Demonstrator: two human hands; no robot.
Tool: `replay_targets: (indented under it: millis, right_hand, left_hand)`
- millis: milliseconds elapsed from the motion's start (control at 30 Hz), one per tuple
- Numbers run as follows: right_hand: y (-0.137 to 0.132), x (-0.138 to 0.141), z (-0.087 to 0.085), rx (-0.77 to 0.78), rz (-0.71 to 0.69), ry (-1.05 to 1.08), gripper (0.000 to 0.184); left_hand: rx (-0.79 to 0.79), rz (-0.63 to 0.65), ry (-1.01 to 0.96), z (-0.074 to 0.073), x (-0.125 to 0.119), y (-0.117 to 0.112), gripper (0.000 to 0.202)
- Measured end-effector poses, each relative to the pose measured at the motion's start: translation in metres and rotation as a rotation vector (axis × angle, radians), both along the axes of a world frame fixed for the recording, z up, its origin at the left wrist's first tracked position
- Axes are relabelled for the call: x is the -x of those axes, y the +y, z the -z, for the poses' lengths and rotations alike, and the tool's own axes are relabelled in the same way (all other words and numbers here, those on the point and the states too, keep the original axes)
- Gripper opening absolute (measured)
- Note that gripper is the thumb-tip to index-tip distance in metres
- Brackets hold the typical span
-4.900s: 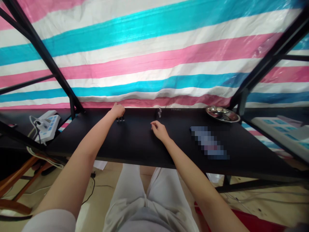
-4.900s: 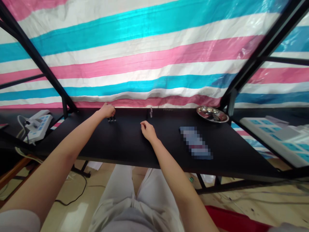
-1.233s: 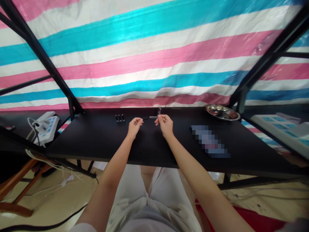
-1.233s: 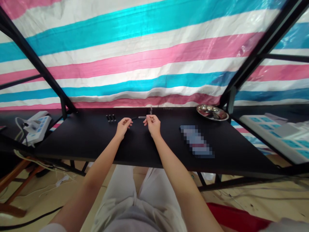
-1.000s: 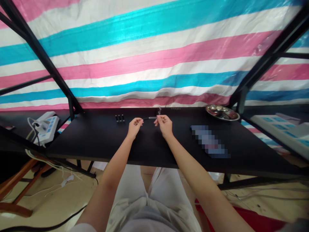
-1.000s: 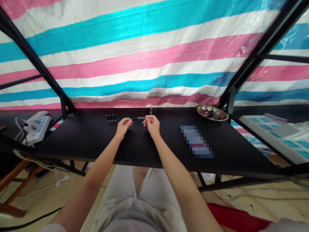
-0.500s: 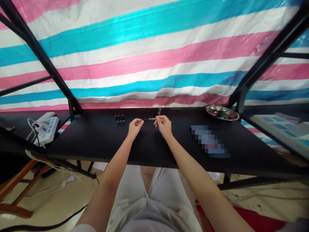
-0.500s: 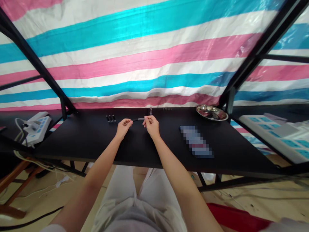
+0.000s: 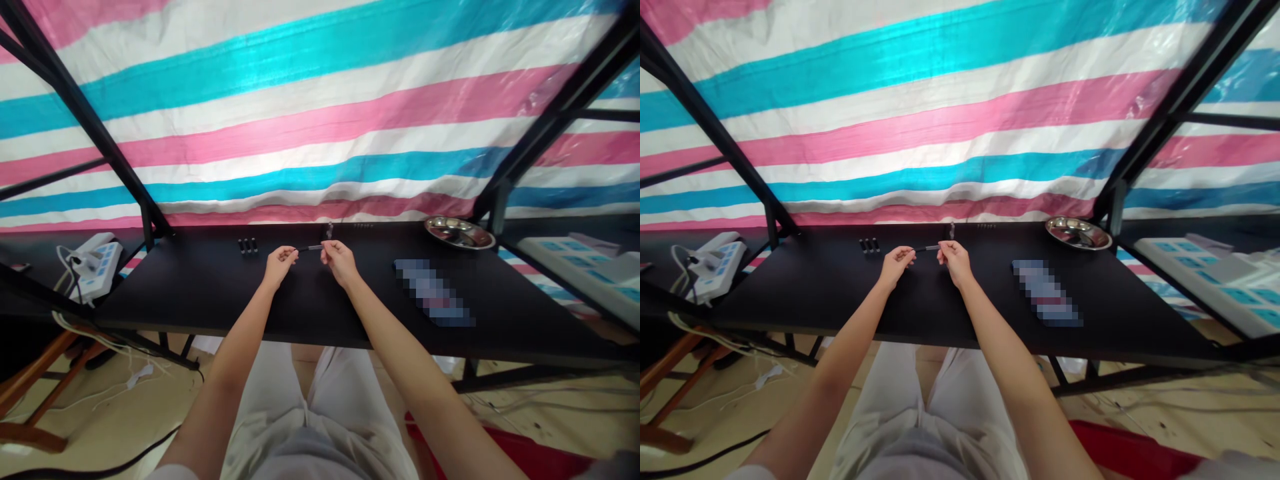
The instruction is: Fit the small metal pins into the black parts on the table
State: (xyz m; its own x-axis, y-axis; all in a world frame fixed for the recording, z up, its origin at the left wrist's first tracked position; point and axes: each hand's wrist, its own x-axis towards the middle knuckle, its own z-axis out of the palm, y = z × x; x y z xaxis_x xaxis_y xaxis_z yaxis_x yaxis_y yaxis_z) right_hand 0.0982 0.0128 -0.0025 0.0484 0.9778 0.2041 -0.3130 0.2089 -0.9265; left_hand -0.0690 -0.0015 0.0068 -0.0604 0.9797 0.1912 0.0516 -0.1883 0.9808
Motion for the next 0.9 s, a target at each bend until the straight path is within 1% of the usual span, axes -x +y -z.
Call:
replay_targets:
  millis: [167,267,400,500,700,767,900]
  right_hand:
    - [0.0,-0.001,-0.001,0.059,-0.087,0.084,0.036]
    - [-0.002,0.001,0.0,0.063,-0.122,0.054,0.037]
    - [-0.004,0.005,0.003,0.072,-0.186,-0.018,0.039]
    - [-0.005,0.006,0.003,0.078,-0.187,-0.043,0.04]
    - [-0.005,0.005,0.002,0.097,-0.182,-0.031,0.039]
    - [-0.004,0.005,0.003,0.101,-0.18,-0.041,0.04]
    - [0.0,0.006,0.009,0.12,-0.167,-0.069,0.04]
  left_hand:
    - [0.008,0.015,0.009,0.001,0.0,0.0,0.031]
    - [-0.016,0.035,0.045,0.005,0.001,0.0,0.031]
    - [-0.072,0.097,0.144,0.013,0.0,0.002,0.029]
    - [-0.084,0.111,0.199,0.015,-0.001,0.002,0.027]
    - [-0.131,0.079,0.264,0.015,-0.002,0.001,0.023]
    - [-0.179,0.047,0.325,0.015,-0.003,0.0,0.021]
    - [-0.336,0.003,0.507,0.015,-0.007,0.001,0.017]
